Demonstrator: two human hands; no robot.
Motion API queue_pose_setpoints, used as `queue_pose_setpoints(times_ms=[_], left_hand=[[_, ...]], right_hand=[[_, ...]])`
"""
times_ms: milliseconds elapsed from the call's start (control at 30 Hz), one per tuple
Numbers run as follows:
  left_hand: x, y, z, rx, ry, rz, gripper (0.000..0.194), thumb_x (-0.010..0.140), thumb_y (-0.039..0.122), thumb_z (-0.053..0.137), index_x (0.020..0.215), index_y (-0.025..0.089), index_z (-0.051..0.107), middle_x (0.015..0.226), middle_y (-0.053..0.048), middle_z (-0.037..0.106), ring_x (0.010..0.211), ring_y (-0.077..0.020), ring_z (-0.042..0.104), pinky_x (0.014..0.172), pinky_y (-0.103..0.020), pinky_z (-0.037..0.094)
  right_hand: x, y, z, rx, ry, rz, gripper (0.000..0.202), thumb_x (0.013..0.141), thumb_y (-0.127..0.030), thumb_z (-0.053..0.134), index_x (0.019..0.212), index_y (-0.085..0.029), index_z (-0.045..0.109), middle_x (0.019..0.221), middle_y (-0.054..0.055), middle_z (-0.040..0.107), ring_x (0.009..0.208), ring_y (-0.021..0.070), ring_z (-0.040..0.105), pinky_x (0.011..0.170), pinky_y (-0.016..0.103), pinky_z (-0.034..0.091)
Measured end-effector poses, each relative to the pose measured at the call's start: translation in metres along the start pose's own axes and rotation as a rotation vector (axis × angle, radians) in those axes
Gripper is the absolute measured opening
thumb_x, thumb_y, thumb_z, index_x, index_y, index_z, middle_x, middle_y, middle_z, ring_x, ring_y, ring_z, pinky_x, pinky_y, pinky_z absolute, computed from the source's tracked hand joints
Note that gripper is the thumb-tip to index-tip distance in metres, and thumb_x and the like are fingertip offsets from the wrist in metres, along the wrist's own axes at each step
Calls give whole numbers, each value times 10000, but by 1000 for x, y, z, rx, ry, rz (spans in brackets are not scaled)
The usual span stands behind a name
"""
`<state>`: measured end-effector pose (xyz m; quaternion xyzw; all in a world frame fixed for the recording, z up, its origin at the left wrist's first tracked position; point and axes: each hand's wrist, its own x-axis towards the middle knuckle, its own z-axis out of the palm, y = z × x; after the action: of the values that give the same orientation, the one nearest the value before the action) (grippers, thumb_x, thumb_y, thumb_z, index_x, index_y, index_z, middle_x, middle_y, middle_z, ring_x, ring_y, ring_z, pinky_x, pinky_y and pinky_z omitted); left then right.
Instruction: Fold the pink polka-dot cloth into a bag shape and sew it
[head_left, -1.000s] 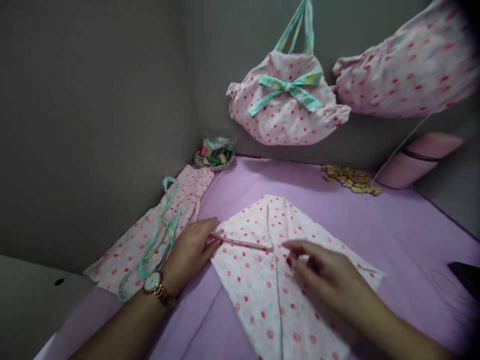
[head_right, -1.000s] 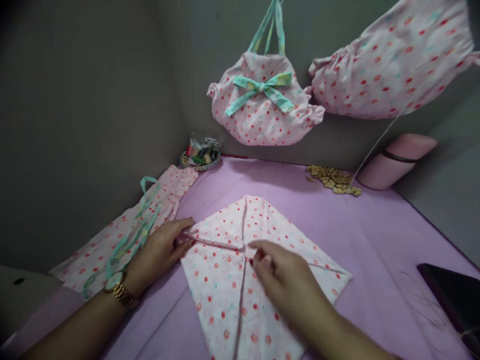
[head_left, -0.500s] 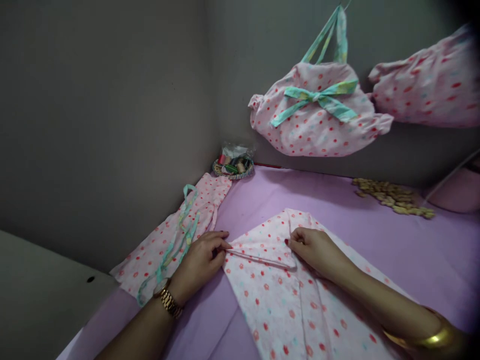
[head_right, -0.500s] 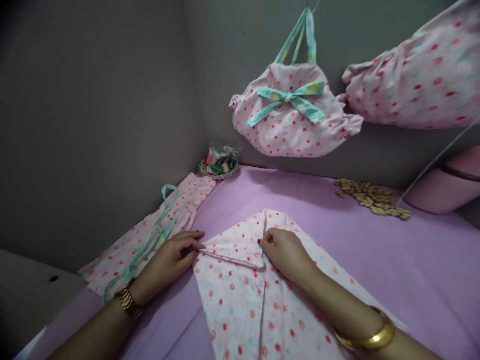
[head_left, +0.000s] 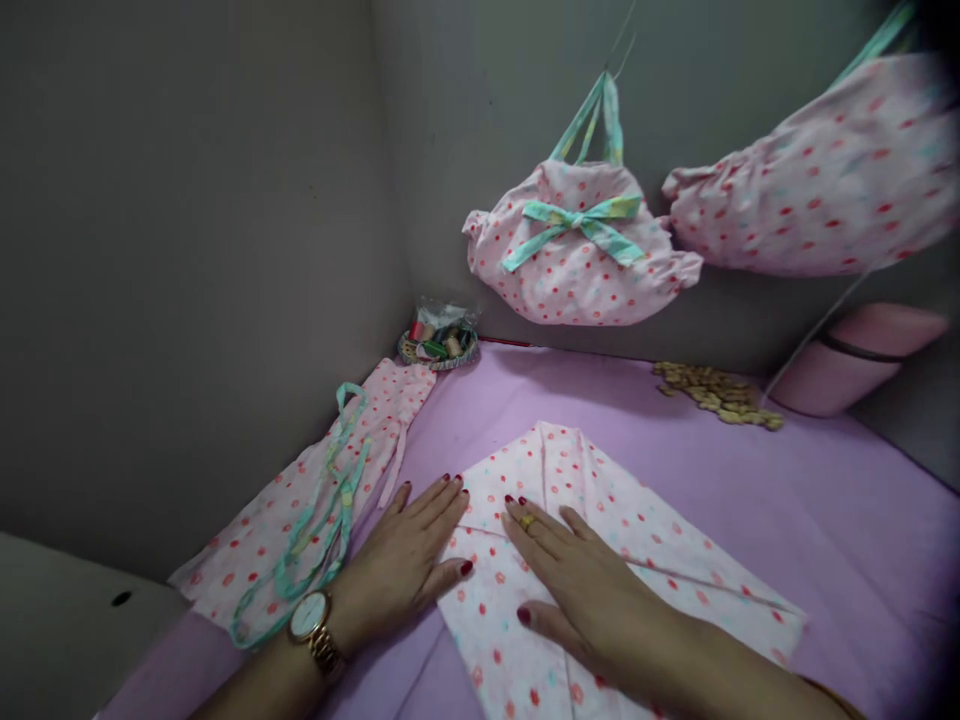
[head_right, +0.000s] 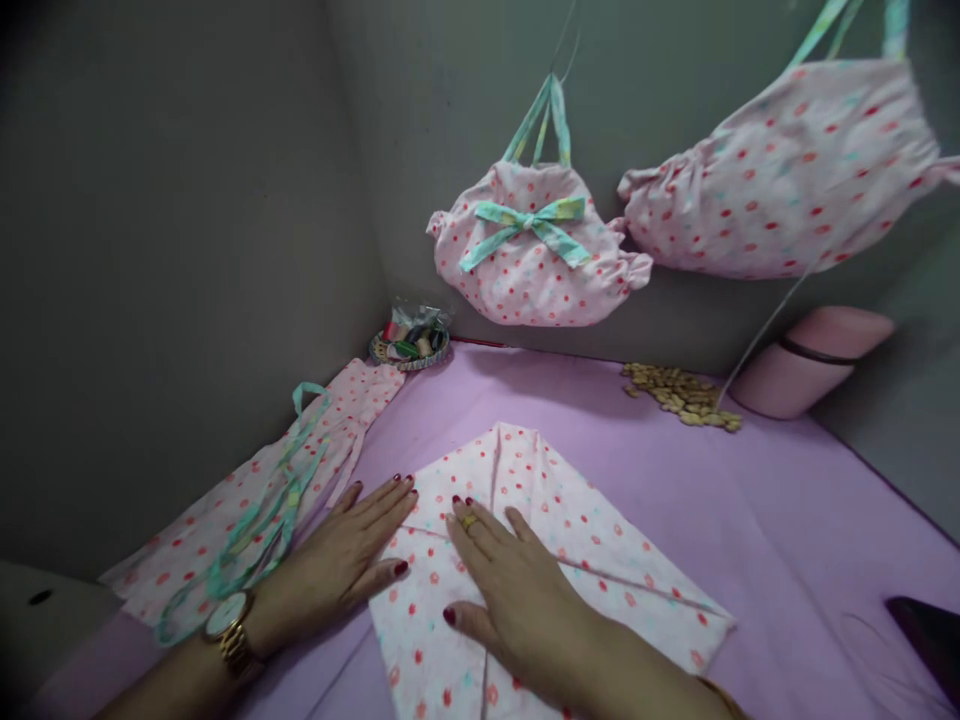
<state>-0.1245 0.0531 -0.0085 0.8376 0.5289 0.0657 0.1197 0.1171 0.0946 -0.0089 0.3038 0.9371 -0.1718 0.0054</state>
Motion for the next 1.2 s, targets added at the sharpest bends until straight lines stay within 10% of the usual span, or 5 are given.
queue_pose_setpoints(times_ms=[267, 500, 867, 1200], left_hand=[[48, 30, -23, 30, -12, 78, 548, 928, 425, 268, 1406, 161, 229, 1492, -98, 214, 1374, -200, 162, 1096, -476, 190], [108, 38, 5, 44, 16, 6, 654, 894, 487, 284, 1405, 85, 221, 1490, -156, 183, 1371, -277, 152, 1066, -541, 202], [125, 51, 15, 3, 71, 44, 674, 873, 453, 334, 1435, 148, 120, 1498, -131, 176, 1370, -254, 168, 1062, -556, 202], [122, 48, 22, 33, 112, 52, 602, 896, 451, 287, 1401, 126, 244, 1480, -128, 245, 1361, -241, 200, 1068, -531, 207]], right_hand=[[19, 41, -22, -24, 310, 229, 546, 916, -334, 286, 1413, -108, 281, 1448, 123, 294, 1326, 218, 284, 1059, 435, 292], [23, 85, -18, -98, 322, 448, 601, 903, -368, 302, 1408, -45, 262, 1455, 179, 234, 1342, 294, 222, 1035, 551, 248], [41, 86, -26, -73, 204, 170, 602, 918, -463, 304, 1439, -179, 200, 1473, 62, 231, 1353, 204, 213, 1087, 459, 208], [33, 86, -24, -49, 357, 205, 545, 941, -400, 255, 1421, -142, 262, 1461, 100, 273, 1347, 220, 232, 1072, 472, 232]])
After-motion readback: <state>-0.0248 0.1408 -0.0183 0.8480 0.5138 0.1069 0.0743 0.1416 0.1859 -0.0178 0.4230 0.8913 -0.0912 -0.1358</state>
